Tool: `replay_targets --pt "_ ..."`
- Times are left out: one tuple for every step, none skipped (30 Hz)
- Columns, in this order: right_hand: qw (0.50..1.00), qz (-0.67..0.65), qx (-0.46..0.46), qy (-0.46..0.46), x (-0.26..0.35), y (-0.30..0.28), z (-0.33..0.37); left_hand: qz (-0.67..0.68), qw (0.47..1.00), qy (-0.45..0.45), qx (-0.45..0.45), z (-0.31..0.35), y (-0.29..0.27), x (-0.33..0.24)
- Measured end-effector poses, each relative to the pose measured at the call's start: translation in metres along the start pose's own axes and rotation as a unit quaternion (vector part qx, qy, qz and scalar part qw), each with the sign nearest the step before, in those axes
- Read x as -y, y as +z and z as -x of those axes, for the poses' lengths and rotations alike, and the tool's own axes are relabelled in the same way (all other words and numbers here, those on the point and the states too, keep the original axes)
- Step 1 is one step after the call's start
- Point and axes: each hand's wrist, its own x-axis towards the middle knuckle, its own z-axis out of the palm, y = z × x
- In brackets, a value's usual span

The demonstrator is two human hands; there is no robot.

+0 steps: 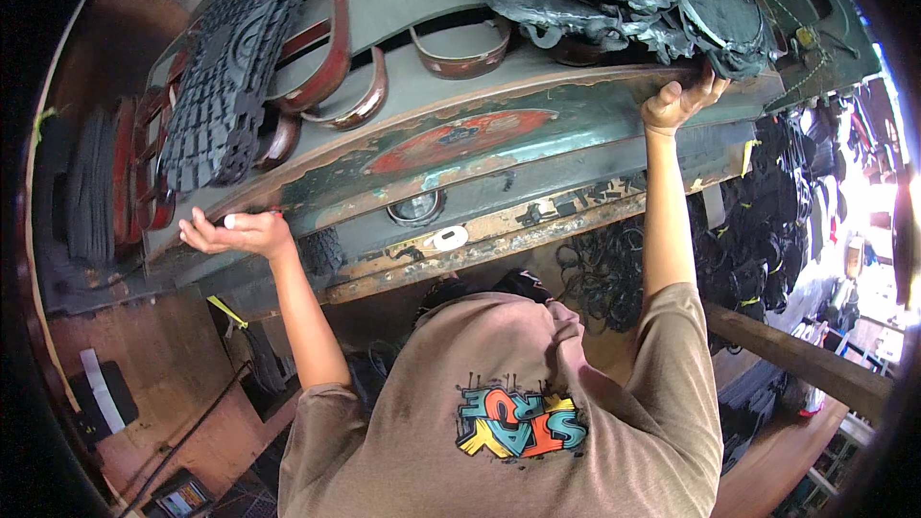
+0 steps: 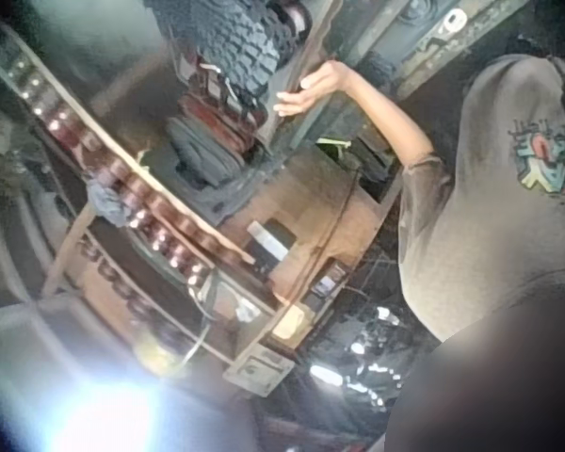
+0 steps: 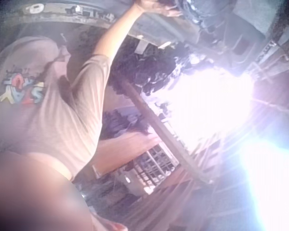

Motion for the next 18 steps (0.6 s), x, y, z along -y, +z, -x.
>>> replay_targets --pt "1.0 0.006 -0.002 -0.007 0.001 -0.001 -0.001 -0.003 1.0 -0.009 0.002 0.0 -0.002 0.001" --pt "1.0 0.001 -0.004 -0.009 0.002 -0.002 -0.001 -0.004 1.0 -0.013 0.0 0.0 -0.004 0.003" --pt "1.0 -0.005 -0.003 -0.011 0.003 -0.004 -0.002 0.003 1.0 -0.019 -0.001 0.0 -0.007 0.004" --pt "1.0 0.003 0.001 -0.01 0.005 -0.006 -0.003 0.004 1.0 -0.013 -0.002 0.0 -0.01 0.005" --pt "1.0 0.009 0.005 -0.009 0.007 -0.009 -0.004 0.001 1.0 -0.017 -0.001 -0.001 -0.013 0.007" --pt "1.0 0.01 0.012 -0.006 0.009 -0.012 -0.005 0.003 1.0 -0.02 0.001 -0.002 -0.017 0.007" --pt "1.0 0.027 0.005 -0.01 0.012 -0.015 -0.006 0.008 1.0 -0.026 0.002 -0.003 -0.021 0.008" --pt "0.999 0.031 0.016 0.002 0.015 -0.019 -0.007 0.009 1.0 -0.026 0.004 -0.005 -0.027 0.008" --pt "0.999 0.032 0.018 0.003 0.019 -0.023 -0.008 0.01 0.999 -0.036 0.011 -0.007 -0.033 0.008" --pt "0.999 0.033 0.023 0.003 0.023 -0.027 -0.01 0.017 0.999 -0.037 0.02 -0.009 -0.04 0.008" --pt "0.999 0.033 0.025 -0.002 0.027 -0.032 -0.012 0.019 0.998 -0.047 0.03 -0.011 -0.048 0.007" --pt "0.999 0.029 0.028 -0.002 0.031 -0.036 -0.015 0.023 0.997 -0.056 0.05 -0.014 -0.056 0.007" --pt "0.999 0.037 0.041 0.002 0.036 -0.042 -0.018 0.034 0.997 -0.048 0.059 -0.018 -0.066 0.007" --pt "0.998 0.04 0.054 0.011 0.04 -0.047 -0.022 0.047 0.994 -0.057 0.075 -0.021 -0.075 0.007" --pt "0.998 0.036 0.054 -0.001 0.046 -0.053 -0.025 0.054 0.991 -0.07 0.102 -0.024 -0.086 0.008" --pt "0.997 0.031 0.068 0.003 0.053 -0.063 -0.027 0.076 0.984 -0.091 0.132 -0.025 -0.098 0.009" --pt "0.993 0.029 0.104 0.056 0.061 -0.072 -0.03 0.093 0.978 -0.104 0.157 -0.024 -0.11 0.01" --pt "0.989 0.018 0.122 0.086 0.07 -0.082 -0.033 0.139 0.969 -0.123 0.164 -0.019 -0.125 0.01"
